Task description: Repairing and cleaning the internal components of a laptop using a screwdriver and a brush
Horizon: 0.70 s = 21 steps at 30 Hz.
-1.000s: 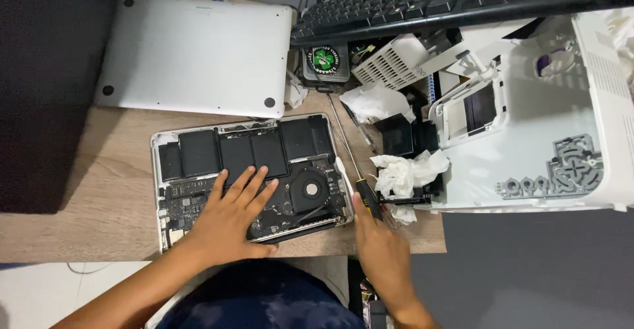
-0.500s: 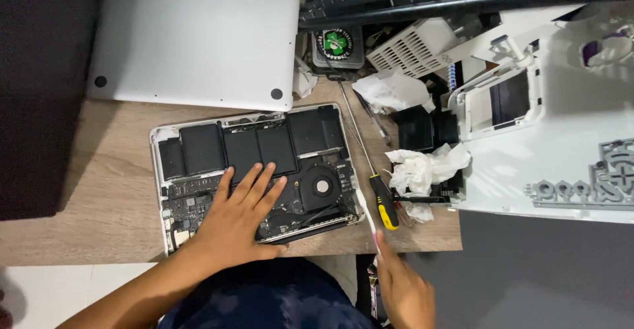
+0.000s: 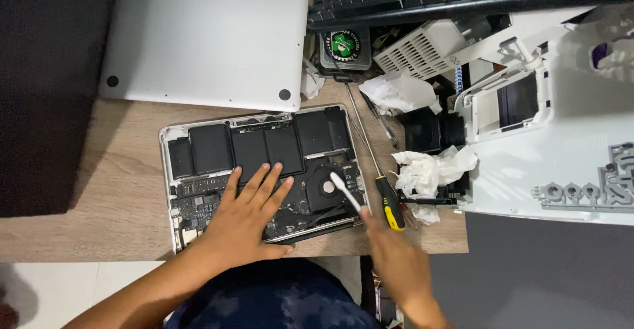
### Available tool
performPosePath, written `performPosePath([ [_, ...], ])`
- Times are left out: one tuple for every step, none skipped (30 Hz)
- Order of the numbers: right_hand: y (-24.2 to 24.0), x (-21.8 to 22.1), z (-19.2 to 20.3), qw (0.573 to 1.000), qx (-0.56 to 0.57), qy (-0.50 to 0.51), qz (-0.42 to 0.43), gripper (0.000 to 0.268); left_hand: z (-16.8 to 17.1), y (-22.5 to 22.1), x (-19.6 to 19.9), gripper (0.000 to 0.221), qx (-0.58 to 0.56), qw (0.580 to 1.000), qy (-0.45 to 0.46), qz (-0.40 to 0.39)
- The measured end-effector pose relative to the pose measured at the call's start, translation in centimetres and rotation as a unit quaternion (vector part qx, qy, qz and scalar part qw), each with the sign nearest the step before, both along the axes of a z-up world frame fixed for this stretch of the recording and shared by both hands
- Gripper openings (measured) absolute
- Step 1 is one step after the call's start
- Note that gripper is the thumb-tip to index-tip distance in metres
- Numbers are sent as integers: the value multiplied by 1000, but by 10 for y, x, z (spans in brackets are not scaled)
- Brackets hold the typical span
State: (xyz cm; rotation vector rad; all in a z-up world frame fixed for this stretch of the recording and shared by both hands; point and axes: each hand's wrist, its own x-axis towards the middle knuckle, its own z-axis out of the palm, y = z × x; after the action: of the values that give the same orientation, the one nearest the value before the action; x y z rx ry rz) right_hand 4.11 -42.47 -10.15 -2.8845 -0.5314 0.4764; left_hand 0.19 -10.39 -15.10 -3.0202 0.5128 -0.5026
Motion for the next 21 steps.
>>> performPosePath([
  [0,5,-2,1000,0,-1,-2,49,0,1,0,146,0,1000,-1,-2],
  [0,9,-4,998,-13,-60,-14,49,0,1,0,146,4,1000,3,-2],
  [-1,13,-6,993,-27,-116,-23,49,0,1,-2,147,6,1000,10,-1],
  [4,13,3,993,-27,-115,-23,49,0,1,-2,147,6,1000,11,-1],
  [10,13,12,998,-44,-49,-20,51,0,1,-1,147,2,1000,7,-3],
  [16,14,21,998,-61,18,-16,55,0,1,0,147,-2,1000,3,-5],
  [15,15,20,998,-61,16,-15,55,0,1,0,147,-1,1000,1,-3],
  [14,17,20,998,-64,1,1,52,-1,1,0,148,0,1000,3,0],
  [13,16,20,998,-67,-12,15,50,-1,1,-1,149,0,1000,7,2],
  [11,19,17,998,-68,-11,16,50,-3,1,-2,149,-1,1000,8,2],
  [10,22,14,999,-33,-25,10,51,-4,1,-2,148,-1,1000,5,0],
  [8,25,12,999,2,-38,5,52,-5,2,-1,147,-2,1000,3,-2],
  [12,22,10,999,2,-39,9,52,-4,1,0,147,-2,1000,2,2],
  [16,19,9,998,9,-58,27,51,-4,1,1,149,0,1000,-3,4],
  [21,11,7,996,17,-74,40,52,-3,2,0,150,3,1000,-4,1],
  [21,15,11,996,17,-72,40,52,-3,2,-2,150,3,1000,-2,1],
  [21,21,15,998,-8,-57,30,53,-2,1,-2,150,1,1000,-1,3],
  [22,27,19,998,-34,-41,20,55,-2,1,-2,149,0,1000,1,5],
  [26,25,20,998,-34,-43,22,55,-3,1,-1,149,0,1000,0,7],
  [30,22,21,1000,-23,-15,0,53,-3,1,-1,151,3,1000,-5,5],
  [35,20,22,1000,-12,13,-21,52,-4,2,-2,153,8,1000,-9,3],
])
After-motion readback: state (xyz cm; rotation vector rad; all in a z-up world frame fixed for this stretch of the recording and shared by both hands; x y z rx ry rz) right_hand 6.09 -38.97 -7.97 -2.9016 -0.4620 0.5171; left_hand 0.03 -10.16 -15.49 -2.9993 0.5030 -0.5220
